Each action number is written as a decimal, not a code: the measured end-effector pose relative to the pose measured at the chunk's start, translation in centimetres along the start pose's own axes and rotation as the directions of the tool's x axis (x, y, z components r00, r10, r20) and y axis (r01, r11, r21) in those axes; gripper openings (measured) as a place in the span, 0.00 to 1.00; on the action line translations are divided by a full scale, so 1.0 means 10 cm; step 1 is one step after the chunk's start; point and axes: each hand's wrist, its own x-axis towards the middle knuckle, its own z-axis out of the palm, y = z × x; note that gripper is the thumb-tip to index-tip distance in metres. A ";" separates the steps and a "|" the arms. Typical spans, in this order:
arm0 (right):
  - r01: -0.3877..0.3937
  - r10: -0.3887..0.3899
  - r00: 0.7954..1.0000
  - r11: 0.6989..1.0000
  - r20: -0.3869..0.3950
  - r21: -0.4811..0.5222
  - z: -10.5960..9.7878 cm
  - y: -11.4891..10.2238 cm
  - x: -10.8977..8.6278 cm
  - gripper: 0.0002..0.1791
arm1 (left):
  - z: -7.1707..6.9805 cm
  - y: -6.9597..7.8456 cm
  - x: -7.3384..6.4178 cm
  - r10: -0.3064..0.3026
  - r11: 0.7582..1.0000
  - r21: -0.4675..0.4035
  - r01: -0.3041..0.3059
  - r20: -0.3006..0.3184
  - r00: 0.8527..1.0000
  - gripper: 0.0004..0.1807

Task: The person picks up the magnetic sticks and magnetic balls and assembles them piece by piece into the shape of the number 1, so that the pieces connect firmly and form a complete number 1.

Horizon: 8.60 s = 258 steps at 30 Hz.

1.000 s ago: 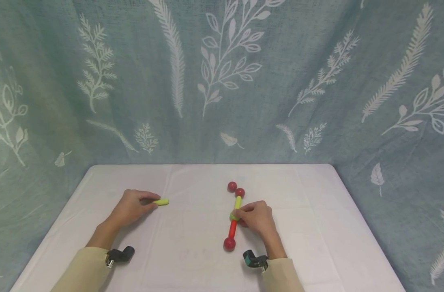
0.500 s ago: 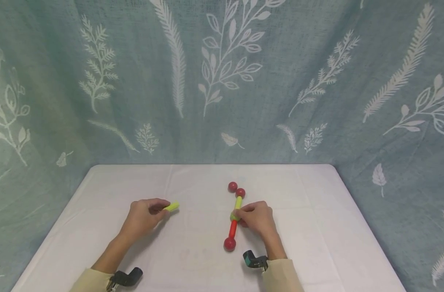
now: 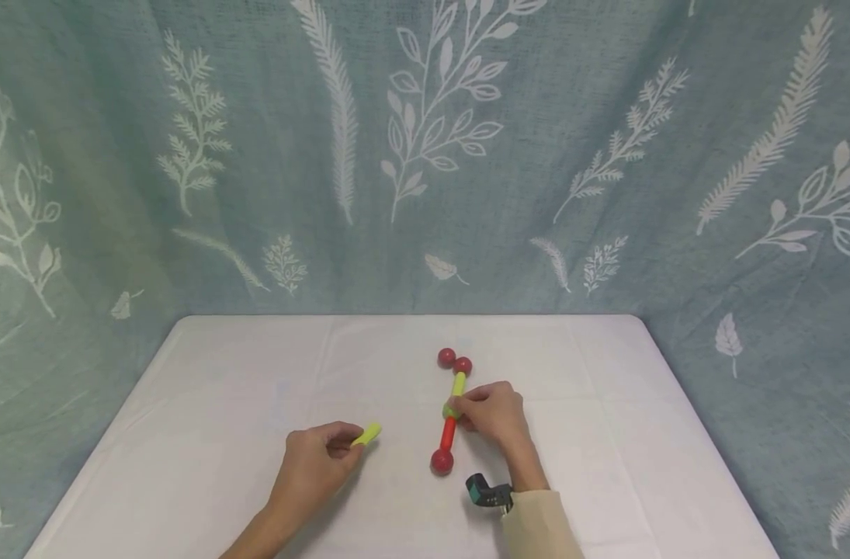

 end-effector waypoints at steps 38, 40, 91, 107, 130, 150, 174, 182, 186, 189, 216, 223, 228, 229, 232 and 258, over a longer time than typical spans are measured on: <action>-0.025 0.025 1.000 0.999 0.013 0.025 -0.03 -0.02 0.10 0.18 | 0.56 0.26 -0.08 -0.398 0.659 -0.397 0.638 0.535 0.745 0.09; -0.031 0.030 0.999 0.999 0.013 0.027 -0.03 -0.03 0.10 0.17 | 0.56 0.28 -0.07 -0.394 0.669 -0.388 0.634 0.537 0.746 0.08; -0.005 0.005 1.000 1.000 -0.002 0.025 -0.02 -0.02 0.06 0.17 | 0.69 0.38 0.03 -0.186 0.950 -0.151 0.274 0.434 0.882 0.07; -0.007 0.008 1.000 1.000 -0.007 0.018 -0.02 -0.07 0.05 0.16 | 0.67 0.40 0.05 -0.188 0.948 -0.152 0.280 0.441 0.877 0.05; -0.017 0.017 1.000 0.999 -0.001 0.028 -0.02 -0.06 0.06 0.17 | 0.64 0.39 0.06 -0.159 0.972 -0.089 0.218 0.434 0.887 0.11; -0.005 0.005 1.000 1.000 -0.002 0.020 -0.01 -0.04 0.06 0.16 | 0.40 0.35 0.62 -0.108 0.992 -0.027 0.119 0.258 0.960 0.07; -0.008 0.008 1.000 1.000 -0.003 0.028 -0.02 0.02 0.09 0.13 | 0.92 0.25 1.62 0.175 0.980 0.048 -0.192 0.245 0.954 0.20; 0.008 -0.008 1.000 1.000 -0.005 0.025 -0.02 0.02 0.10 0.12 | 1.01 0.17 1.69 0.178 0.974 0.085 -0.208 0.272 0.946 0.20; 0.008 -0.008 1.000 0.999 -0.005 0.031 -0.02 0.01 0.11 0.12 | 1.04 0.15 1.71 0.182 0.977 0.067 -0.204 0.238 0.954 0.16; 0.012 -0.012 1.000 0.999 -0.003 0.030 -0.02 0.01 0.11 0.12 | 1.06 0.15 1.70 0.176 0.980 0.058 -0.192 0.206 0.963 0.13; 0.108 -0.107 0.988 0.994 0.111 -0.001 0.23 -0.26 0.23 0.11 | 0.12 0.02 0.64 0.011 0.995 -0.097 -0.009 0.025 1.000 0.12; 0.128 -0.122 0.984 0.991 0.131 -0.041 0.35 -0.43 0.30 0.12 | -0.04 0.04 0.30 -0.031 0.985 -0.169 0.046 0.090 0.995 0.12; 0.142 -0.134 0.984 0.988 0.120 -0.066 0.40 -0.49 0.30 0.12 | -0.05 0.03 0.05 -0.064 0.974 -0.202 0.099 0.175 0.983 0.11; 0.147 -0.139 0.983 0.987 0.116 -0.067 0.41 -0.50 0.30 0.12 | -0.04 0.03 0.01 -0.077 0.972 -0.202 0.116 0.191 0.979 0.11; 0.153 -0.146 0.984 0.986 0.104 -0.069 0.42 -0.49 0.26 0.13 | -0.03 0.03 -0.11 -0.120 0.965 -0.201 0.168 0.231 0.966 0.11; 0.226 -0.214 0.955 0.973 0.203 -0.039 0.51 -0.18 -0.62 0.10 | 0.25 0.07 -0.46 -0.203 0.955 -0.161 0.248 0.253 0.946 0.13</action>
